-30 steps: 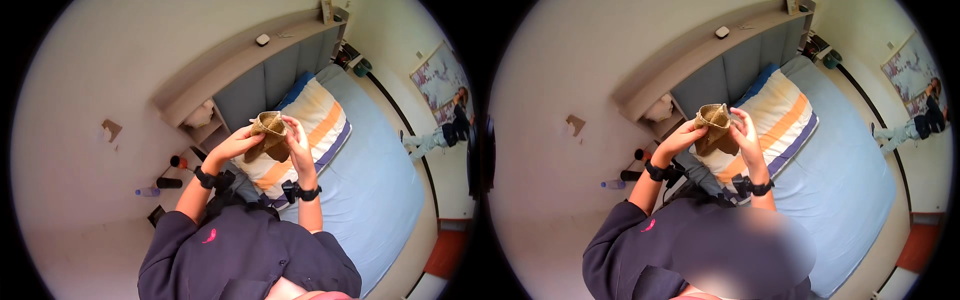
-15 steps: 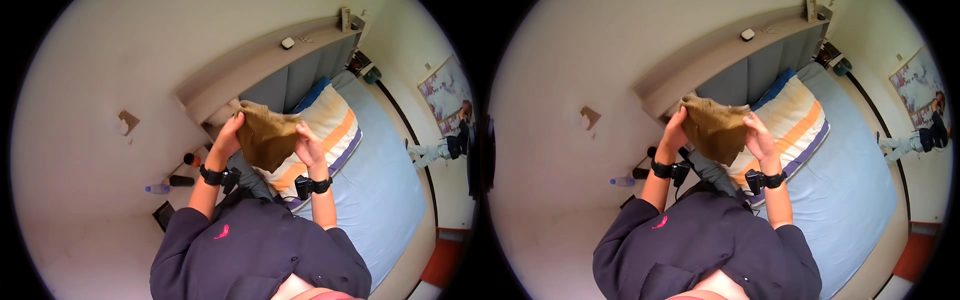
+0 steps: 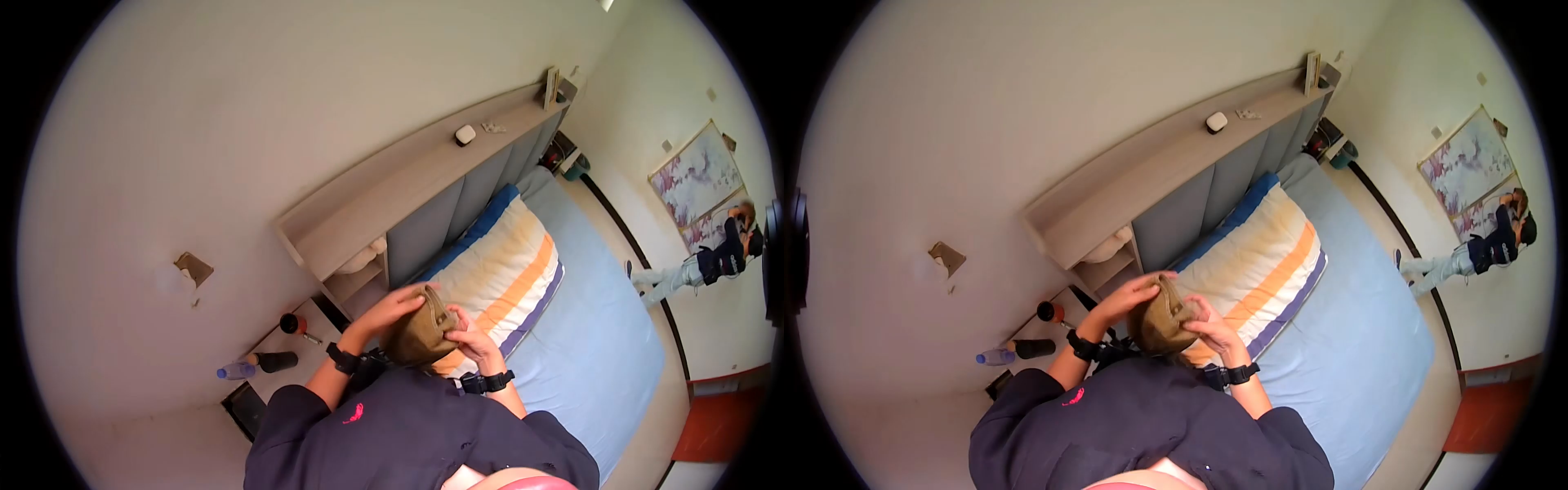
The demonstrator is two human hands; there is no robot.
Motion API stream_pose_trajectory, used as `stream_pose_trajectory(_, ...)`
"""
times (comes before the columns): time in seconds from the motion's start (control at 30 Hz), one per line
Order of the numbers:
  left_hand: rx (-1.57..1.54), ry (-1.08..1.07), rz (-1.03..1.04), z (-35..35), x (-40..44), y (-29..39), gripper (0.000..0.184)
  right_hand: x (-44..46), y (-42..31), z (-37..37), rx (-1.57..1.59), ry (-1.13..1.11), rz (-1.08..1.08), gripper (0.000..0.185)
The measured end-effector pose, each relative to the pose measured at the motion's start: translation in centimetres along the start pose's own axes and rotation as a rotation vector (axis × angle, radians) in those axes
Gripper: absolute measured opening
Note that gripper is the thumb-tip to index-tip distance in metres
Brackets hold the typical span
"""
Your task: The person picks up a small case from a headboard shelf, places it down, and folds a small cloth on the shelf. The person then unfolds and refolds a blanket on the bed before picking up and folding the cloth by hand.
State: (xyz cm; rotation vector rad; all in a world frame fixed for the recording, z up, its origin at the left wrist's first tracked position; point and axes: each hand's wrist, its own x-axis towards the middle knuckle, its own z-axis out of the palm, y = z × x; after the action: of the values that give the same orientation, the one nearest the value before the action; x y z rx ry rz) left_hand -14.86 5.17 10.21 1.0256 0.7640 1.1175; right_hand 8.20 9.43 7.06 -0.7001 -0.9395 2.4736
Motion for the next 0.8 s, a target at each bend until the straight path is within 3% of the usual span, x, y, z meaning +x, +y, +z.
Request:
stream_pose_trajectory(0.03, 0.301, 0.147, 0.099, -0.7, -0.1, -0.5, 0.042, 0.2, -0.7, 0.5, 0.017, 0.015, 0.009, 0.051)
stream_pose_trajectory(0.07, 0.363, 0.232, 0.154, -1.5, 0.0, -0.2, 0.035, 0.6, -1.5, 0.6, -0.260, 0.144, -0.022, 0.045)
stream_pose_trajectory(0.1, 0.357, 0.228, 0.133, -2.3, -0.2, 0.4, 0.035, 0.9, -2.2, 0.7, -0.538, 0.267, -0.049, 0.039)
stream_pose_trajectory(0.17, 0.580, 0.167, -0.039, -3.3, -0.2, 3.6, 0.027, 1.6, -3.8, 0.9, -0.610, 0.246, -0.125, 0.029)
stream_pose_trajectory(0.23, 0.723, 0.174, 0.037, -3.9, 0.4, 5.2, 0.021, 2.3, -6.1, 2.1, -0.935, 0.302, -0.289, 0.023)
stream_pose_trajectory(0.27, 0.860, 0.172, 0.027, -4.2, 0.7, 5.9, 0.019, 2.3, -7.4, 3.0, -0.937, 0.293, -0.295, 0.023)
stream_pose_trajectory(0.33, 1.018, 0.175, 0.018, -5.0, 1.6, 7.3, 0.018, 2.5, -9.8, 5.1, -1.307, 0.288, -0.602, 0.021)
stream_pose_trajectory(0.4, 1.182, 0.203, 0.214, -5.2, 2.3, 8.3, 0.011, 2.8, -11.3, 6.0, -1.306, 0.314, -0.595, 0.021)
stream_pose_trajectory(0.43, 1.187, 0.199, 0.195, -5.2, 2.6, 8.8, 0.011, 2.6, -11.7, 6.2, -1.318, 0.350, -0.568, 0.022)
stream_pose_trajectory(0.5, 1.181, 0.229, 0.345, -5.1, 3.4, 10.0, 0.010, 2.2, -12.5, 6.5, -1.336, 0.342, -0.667, 0.022)
stream_pose_trajectory(0.63, 1.359, 0.230, 0.312, -4.2, 3.7, 12.9, 0.011, 2.4, -14.6, 5.1, -1.398, 0.275, -0.700, 0.023)
stream_pose_trajectory(0.7, 1.264, 0.104, 0.243, -4.6, 3.9, 12.9, 0.012, 2.5, -14.7, 4.0, -1.403, 0.099, -0.650, 0.022)
stream_pose_trajectory(0.8, 1.249, -0.055, 0.152, -4.8, 4.3, 13.1, 0.010, 3.0, -14.2, 2.3, -1.568, 0.066, -0.770, 0.018)
